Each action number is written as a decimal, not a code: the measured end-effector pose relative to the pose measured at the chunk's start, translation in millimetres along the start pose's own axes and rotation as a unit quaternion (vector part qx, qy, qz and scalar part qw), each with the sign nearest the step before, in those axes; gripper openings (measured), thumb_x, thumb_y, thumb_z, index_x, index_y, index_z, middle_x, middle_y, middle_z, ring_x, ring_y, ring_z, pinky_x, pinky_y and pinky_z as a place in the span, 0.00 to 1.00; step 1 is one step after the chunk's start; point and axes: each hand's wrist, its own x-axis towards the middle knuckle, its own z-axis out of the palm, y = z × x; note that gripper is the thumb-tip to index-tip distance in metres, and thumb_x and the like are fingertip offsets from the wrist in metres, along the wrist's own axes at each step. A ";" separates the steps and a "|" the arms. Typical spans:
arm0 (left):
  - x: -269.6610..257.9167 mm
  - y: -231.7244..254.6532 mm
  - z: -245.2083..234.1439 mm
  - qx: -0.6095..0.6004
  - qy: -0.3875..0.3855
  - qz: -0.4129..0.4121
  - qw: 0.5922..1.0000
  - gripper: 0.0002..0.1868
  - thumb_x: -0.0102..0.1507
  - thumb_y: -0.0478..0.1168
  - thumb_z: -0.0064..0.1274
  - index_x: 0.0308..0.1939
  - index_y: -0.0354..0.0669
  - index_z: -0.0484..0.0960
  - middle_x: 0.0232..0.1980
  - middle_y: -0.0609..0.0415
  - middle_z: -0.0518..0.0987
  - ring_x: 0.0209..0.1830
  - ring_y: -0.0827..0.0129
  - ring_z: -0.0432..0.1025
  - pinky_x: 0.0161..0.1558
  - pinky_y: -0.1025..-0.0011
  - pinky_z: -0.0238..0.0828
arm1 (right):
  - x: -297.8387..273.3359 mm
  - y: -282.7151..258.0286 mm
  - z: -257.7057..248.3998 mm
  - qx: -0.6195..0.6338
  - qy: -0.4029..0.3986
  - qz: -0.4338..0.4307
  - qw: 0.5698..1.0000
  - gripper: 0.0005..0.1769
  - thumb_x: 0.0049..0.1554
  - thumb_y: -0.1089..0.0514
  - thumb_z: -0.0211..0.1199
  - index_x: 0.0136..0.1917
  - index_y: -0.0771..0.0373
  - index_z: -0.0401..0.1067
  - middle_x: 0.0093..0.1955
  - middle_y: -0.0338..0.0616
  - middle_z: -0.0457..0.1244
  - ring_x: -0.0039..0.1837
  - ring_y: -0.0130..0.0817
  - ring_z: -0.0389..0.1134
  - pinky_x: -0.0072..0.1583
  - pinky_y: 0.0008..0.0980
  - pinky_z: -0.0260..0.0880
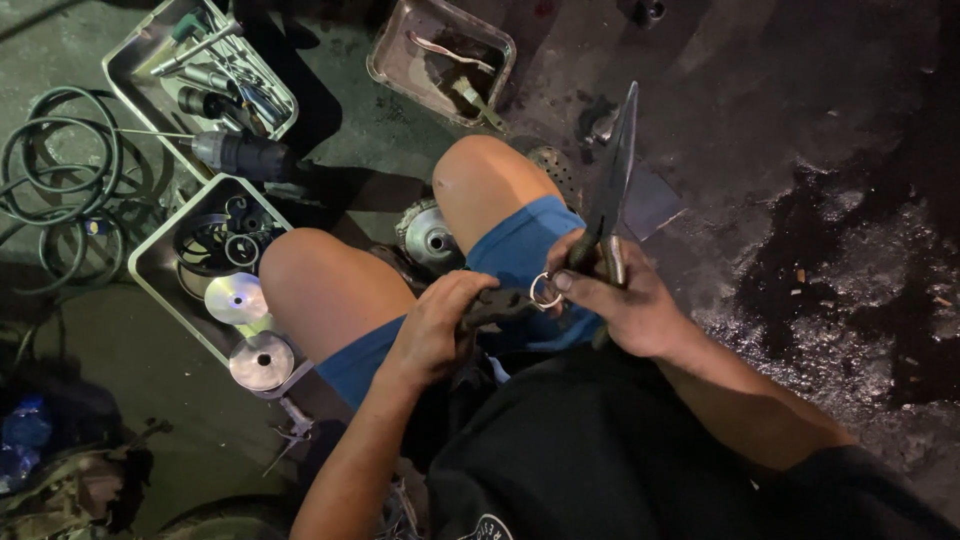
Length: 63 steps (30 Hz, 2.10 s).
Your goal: The person sits on the floor and uses pliers to manipulate a small metal ring or clip, repeatedly bending and adjusting it. They then open a small plastic bag and remove a small metal bearing or ring, inspecting it with their hands.
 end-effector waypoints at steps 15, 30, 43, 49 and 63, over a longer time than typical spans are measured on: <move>1.6 7.6 -6.4 0.001 -0.024 -0.007 1.000 0.43 0.54 0.27 0.52 0.76 0.48 0.76 0.68 0.46 0.78 0.69 0.41 0.75 0.68 0.44 0.74 | 1.6 1.8 5.2 0.027 -0.018 0.056 0.998 0.10 0.65 0.60 0.67 0.55 0.69 0.79 0.41 0.50 0.70 0.48 0.40 0.73 0.56 0.44 0.75; 16.1 -1.7 -14.5 0.165 0.009 0.032 0.986 0.37 0.48 0.35 0.54 0.64 0.58 0.80 0.48 0.57 0.73 0.43 0.52 0.74 0.45 0.57 0.67 | 2.1 -8.3 -14.0 -0.158 0.037 0.120 0.979 0.17 0.60 0.58 0.70 0.58 0.71 0.79 0.39 0.49 0.70 0.46 0.40 0.73 0.56 0.42 0.72; 50.7 -29.0 -36.4 0.400 0.104 0.138 0.900 0.18 0.58 0.35 0.54 0.51 0.56 0.83 0.40 0.51 0.75 0.36 0.55 0.70 0.49 0.59 0.66 | -88.3 -5.6 -136.3 -0.438 -0.031 0.156 0.885 0.28 0.53 0.64 0.77 0.60 0.63 0.63 0.52 0.55 0.62 0.61 0.50 0.69 0.66 0.55 0.69; 55.4 -36.3 -42.5 0.407 0.076 0.157 0.897 0.15 0.63 0.42 0.64 0.54 0.54 0.82 0.44 0.52 0.76 0.40 0.57 0.72 0.56 0.56 0.70 | -94.1 6.6 -170.4 -0.398 -0.191 0.083 0.894 0.28 0.51 0.64 0.81 0.62 0.64 0.73 0.66 0.63 0.65 0.68 0.56 0.68 0.69 0.65 0.63; 62.1 -33.4 -58.7 0.441 0.058 0.202 0.873 0.11 0.69 0.33 0.57 0.50 0.57 0.78 0.50 0.51 0.80 0.49 0.57 0.75 0.56 0.57 0.72 | -70.0 -15.6 -187.3 -0.265 -0.275 0.282 0.880 0.30 0.58 0.60 0.73 0.71 0.44 0.72 0.72 0.45 0.58 0.61 0.36 0.69 0.53 0.32 0.90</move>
